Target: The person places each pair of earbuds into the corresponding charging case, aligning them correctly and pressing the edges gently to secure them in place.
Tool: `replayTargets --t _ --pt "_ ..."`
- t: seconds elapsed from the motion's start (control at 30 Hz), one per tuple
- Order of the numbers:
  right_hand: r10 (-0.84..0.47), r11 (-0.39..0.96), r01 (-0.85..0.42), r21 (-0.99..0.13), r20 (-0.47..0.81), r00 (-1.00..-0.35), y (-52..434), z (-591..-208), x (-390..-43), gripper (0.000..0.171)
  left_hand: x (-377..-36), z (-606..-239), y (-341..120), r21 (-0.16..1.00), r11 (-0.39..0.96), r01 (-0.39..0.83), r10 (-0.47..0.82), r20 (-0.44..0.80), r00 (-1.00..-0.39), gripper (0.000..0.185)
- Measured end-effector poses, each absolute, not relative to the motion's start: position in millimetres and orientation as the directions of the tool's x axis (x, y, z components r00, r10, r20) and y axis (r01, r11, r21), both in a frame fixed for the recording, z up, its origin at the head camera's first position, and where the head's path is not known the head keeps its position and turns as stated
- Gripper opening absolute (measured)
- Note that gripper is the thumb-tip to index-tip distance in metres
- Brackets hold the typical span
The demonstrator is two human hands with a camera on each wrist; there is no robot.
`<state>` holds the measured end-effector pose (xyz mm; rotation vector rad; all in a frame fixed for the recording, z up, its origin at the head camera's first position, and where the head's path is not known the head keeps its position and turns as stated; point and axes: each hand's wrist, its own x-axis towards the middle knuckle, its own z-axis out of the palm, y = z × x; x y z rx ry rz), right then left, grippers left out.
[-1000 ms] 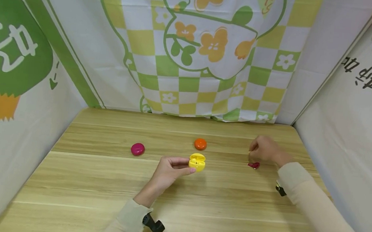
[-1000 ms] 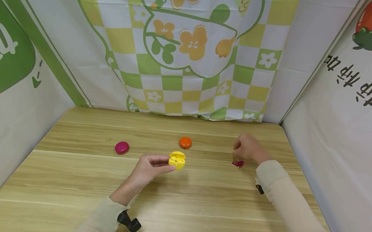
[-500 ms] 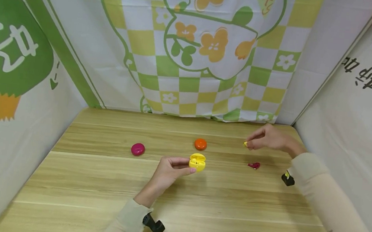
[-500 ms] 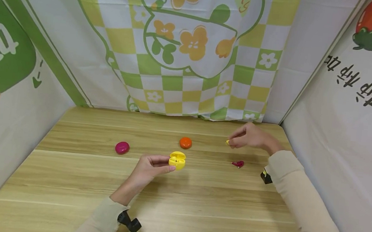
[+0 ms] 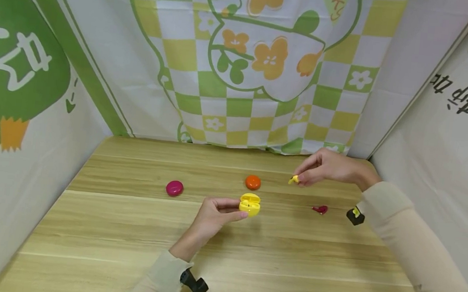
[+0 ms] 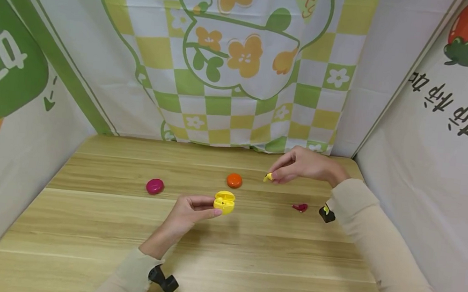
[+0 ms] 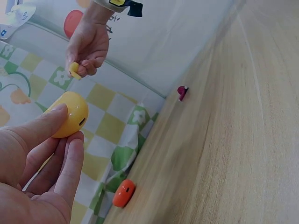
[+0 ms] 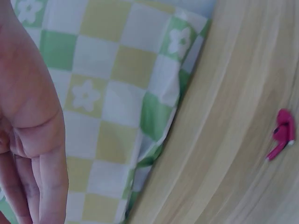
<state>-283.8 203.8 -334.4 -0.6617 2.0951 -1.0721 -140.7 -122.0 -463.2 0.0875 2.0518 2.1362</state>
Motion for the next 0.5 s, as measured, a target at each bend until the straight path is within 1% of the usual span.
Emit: replayTargets --t 0.33,0.5 --pt "-0.779 0.499 -0.192 -0.845 -0.340 -0.527 164 -320 -276 0.025 -141 -461 -123 0.996 -0.023 -0.089 0.159 -0.084 -0.984 0.038" --pt "-0.797 0.497 -0.204 -0.843 -0.350 -0.493 146 -318 -271 0.024 -141 -461 -123 0.996 -0.023 -0.086 0.156 -0.081 -0.984 0.038"
